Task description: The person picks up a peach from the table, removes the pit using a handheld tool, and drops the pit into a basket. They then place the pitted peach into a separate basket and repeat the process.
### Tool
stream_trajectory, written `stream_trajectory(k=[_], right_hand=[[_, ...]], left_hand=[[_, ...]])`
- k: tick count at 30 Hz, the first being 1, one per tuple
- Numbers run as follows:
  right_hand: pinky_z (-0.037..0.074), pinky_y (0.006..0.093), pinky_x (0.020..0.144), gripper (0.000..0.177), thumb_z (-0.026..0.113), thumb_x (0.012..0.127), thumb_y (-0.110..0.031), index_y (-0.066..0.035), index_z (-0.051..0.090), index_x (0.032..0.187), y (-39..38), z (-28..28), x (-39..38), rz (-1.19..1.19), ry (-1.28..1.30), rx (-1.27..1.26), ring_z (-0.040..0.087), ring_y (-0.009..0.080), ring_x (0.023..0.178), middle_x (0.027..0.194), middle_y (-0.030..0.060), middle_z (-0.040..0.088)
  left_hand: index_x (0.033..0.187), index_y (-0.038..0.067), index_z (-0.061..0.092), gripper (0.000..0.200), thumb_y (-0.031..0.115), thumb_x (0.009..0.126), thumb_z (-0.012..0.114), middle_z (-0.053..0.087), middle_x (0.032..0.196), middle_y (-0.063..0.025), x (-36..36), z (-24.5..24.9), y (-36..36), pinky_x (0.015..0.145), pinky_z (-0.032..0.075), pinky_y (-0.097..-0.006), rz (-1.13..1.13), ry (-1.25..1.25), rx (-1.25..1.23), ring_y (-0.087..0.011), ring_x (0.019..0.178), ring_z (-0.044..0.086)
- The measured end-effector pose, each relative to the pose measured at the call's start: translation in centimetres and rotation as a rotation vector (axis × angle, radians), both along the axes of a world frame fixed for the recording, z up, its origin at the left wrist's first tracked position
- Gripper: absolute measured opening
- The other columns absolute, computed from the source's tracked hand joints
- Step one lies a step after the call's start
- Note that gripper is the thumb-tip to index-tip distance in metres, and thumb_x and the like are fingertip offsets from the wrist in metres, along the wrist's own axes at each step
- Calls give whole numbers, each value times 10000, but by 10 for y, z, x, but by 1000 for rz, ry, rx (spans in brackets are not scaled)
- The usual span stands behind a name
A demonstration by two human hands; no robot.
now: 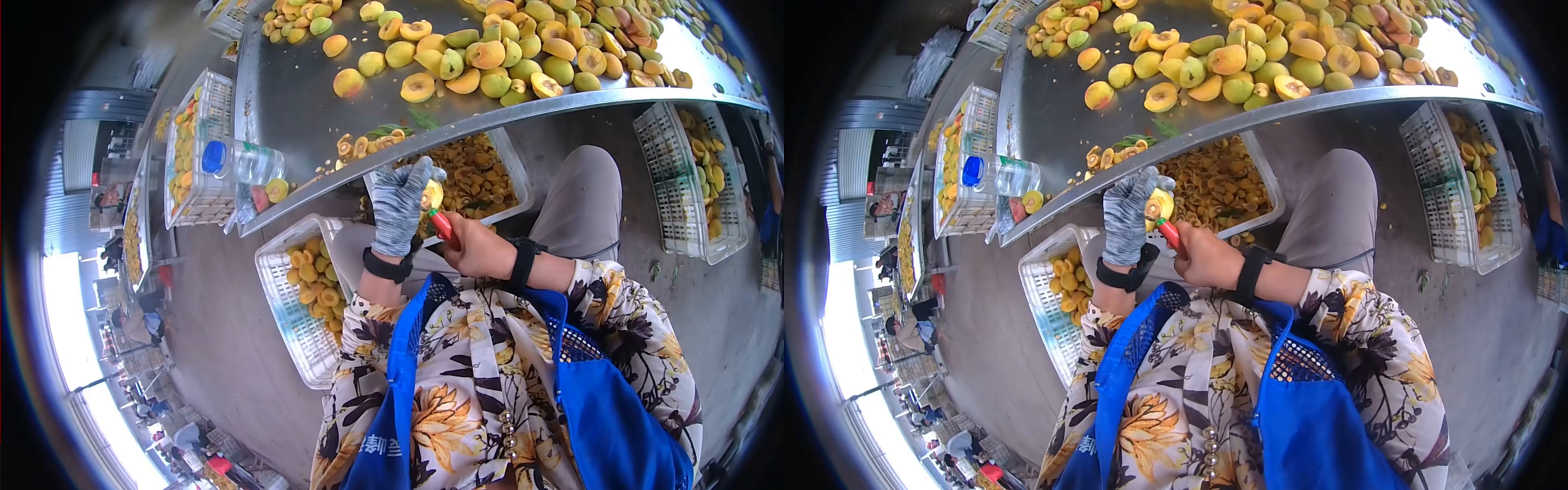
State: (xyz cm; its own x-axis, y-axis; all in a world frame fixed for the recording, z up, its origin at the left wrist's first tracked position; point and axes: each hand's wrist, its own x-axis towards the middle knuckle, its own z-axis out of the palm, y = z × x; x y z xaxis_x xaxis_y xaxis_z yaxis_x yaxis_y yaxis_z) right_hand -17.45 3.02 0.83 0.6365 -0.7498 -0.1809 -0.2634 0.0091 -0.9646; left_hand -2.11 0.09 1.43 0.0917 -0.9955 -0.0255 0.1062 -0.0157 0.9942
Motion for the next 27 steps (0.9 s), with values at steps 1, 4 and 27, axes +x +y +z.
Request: stream_trajectory(k=[1, 4, 27], right_hand=[[454, 357, 595, 284, 571, 748, -68, 0, 453, 997, 3, -7, 1, 22, 30, 11, 586, 284, 636, 691, 169, 568], [451, 344, 615, 231, 561, 764, -75, 2, 466, 959, 8, -18, -4, 58, 51, 50, 577, 272, 652, 720, 165, 569], [340, 237, 339, 201, 485, 737, 2, -30, 455, 933, -1, 16, -4, 157, -183, 901, 429, 91, 401, 613, 18, 449]], left_hand=[[979, 15, 580, 198, 169, 857, 597, 637, 795, -117, 1, -3, 1, 623, 527, -310, -4, -25, 31, -201, 685, 625], [993, 17, 575, 213, 184, 862, 592, 637, 790, -122, 8, -12, 4, 614, 532, -308, -127, 253, 331, -202, 680, 627], [884, -5, 622, 256, 242, 817, 649, 639, 739, -107, -6, -22, 19, 546, 523, -289, 238, 408, 282, -196, 630, 627]])
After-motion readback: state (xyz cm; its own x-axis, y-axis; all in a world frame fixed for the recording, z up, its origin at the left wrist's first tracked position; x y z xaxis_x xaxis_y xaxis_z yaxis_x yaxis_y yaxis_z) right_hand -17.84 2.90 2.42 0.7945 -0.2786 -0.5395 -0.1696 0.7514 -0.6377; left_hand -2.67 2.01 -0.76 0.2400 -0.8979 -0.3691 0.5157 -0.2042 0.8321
